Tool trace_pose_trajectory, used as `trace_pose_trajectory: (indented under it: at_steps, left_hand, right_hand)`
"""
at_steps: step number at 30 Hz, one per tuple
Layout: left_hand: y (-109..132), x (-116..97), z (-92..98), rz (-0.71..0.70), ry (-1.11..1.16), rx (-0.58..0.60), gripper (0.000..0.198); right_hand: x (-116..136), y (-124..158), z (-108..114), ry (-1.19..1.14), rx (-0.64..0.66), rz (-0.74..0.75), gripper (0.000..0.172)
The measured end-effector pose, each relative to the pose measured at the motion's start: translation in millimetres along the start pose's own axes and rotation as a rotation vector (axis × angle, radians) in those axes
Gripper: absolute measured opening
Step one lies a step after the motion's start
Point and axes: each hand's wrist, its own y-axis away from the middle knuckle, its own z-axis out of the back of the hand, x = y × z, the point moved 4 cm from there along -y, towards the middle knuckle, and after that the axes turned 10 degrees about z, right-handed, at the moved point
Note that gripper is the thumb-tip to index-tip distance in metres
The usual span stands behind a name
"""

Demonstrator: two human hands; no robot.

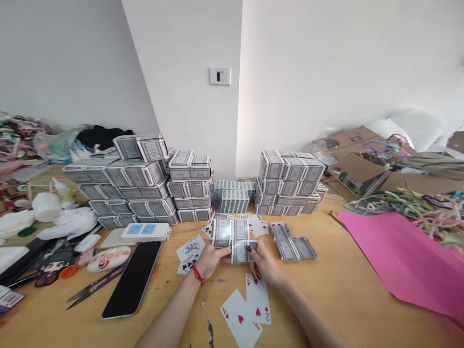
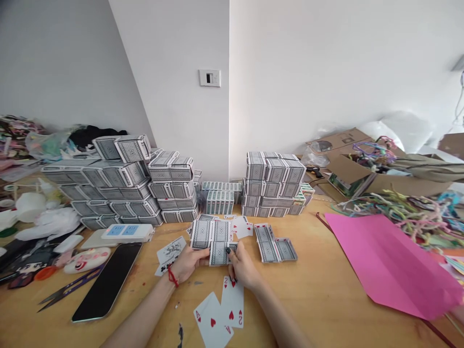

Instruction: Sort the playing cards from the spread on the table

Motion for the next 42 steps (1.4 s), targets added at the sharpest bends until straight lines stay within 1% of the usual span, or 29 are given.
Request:
trace_pose_trajectory:
  at_steps: [4, 9, 13, 19, 25, 31, 42]
  left_hand:
    - [-1, -2, -0.4, -0.037, 0.025, -0.046, 0.045]
    - [-4, -3, 1.9, -0.055, 0.043, -0.015, 0.045]
    - [-3, -5, 7.3, -0.054, 0.032, -0.051, 0.044]
    - [0, -12, 19.0, -0.05, 0.009, -0.106, 0.041]
    - [-3, -9, 21.6, -0.057, 0.027, -0.071, 0.041]
    - [-5, -6, 22.0, -0.065, 0.045, -0.066, 0.041]
    - [-4, -7, 19.6, -0.03, 0.03, -0.118, 0.04]
  right_hand:
    - [4, -2, 1, -0.075, -0.072, 0.026, 0.033]
    - [8, -4, 4, -0.149, -0.092, 0.047, 0.031]
    - [4, -4, 8, -0.162, -0.115, 0.041, 0.03]
    - [2, -3, 18, -0.211, -0.211, 0.044, 0.033]
    - [-1, -3, 20, -0.27, -0.192, 0.021, 0.033]
    - [2, -3, 15, -0.226, -0.127, 0.011, 0.033]
    - [9, -1, 11, -0.11, -0.072, -0.005, 0.035]
